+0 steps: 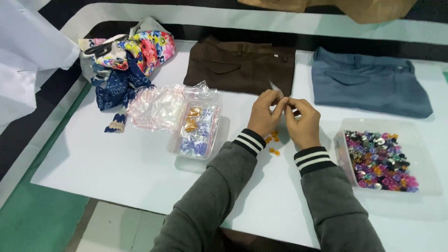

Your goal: Sorting colored buttons from a mixed container and placing them into small plastic bags

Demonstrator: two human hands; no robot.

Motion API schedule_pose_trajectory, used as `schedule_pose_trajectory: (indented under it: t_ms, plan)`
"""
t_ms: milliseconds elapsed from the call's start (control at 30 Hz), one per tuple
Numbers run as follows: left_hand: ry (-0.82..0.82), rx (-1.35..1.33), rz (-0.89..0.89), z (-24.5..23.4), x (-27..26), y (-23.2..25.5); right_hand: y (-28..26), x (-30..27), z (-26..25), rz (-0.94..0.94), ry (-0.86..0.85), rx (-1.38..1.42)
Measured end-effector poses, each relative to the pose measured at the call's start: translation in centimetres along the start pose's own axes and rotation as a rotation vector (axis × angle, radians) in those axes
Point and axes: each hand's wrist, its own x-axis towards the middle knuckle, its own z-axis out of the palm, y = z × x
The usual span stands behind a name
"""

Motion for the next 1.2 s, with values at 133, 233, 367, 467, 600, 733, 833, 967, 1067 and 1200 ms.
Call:
schedule_pose_trajectory:
  t_ms: [133,233,367,467,600,733,833,967,1067,1200]
  plan:
    - [-0.044,-0.043,-0.009,-0.4,-0.5,1.0,-0.7,-0.5,0.0,0.018,0.028,0.009]
    - [-0.050,-0.050,-0.006,-0.7,-0.8,1.8,-1.9,-0.7,-0.2,0.050,0.046,0.024]
    - [-0.085,-0.010,0.028,-0.8,-1.4,1.4,-3.0,-1.1,-0.5,0.080,0.070,0.059]
    - [-0.108,0.038,0.050,-0.9,-1.7,1.4,-2.6,-1.5,-0.5,0.097,0.084,0.050]
    - [-0.121,0.142,0.084,-1.1,-1.9,1.7,-2.0,-1.6,-0.5,0.114,0.088,0.023]
    - [-0.102,0.171,0.105,-0.7,-2.0,1.2,-2.0,-1.7,-0.6,0.124,0.091,0.018]
    - [-0.085,0.162,0.103,-0.4,-2.2,1.1,-1.8,-1.6,-0.6,0.119,0.090,0.020]
    - [-0.038,0.214,0.106,0.0,-2.5,1.7,-1.5,-1.6,-0.4,0.135,0.156,-0.023]
    - [-0.056,0.226,0.130,-0.1,-2.5,2.1,-1.4,-1.7,-0.6,0.166,0.140,0.015]
    - [-0.126,0.190,0.166,-0.3,-2.5,1.9,-3.4,-1.4,-1.4,0.226,0.004,0.253]
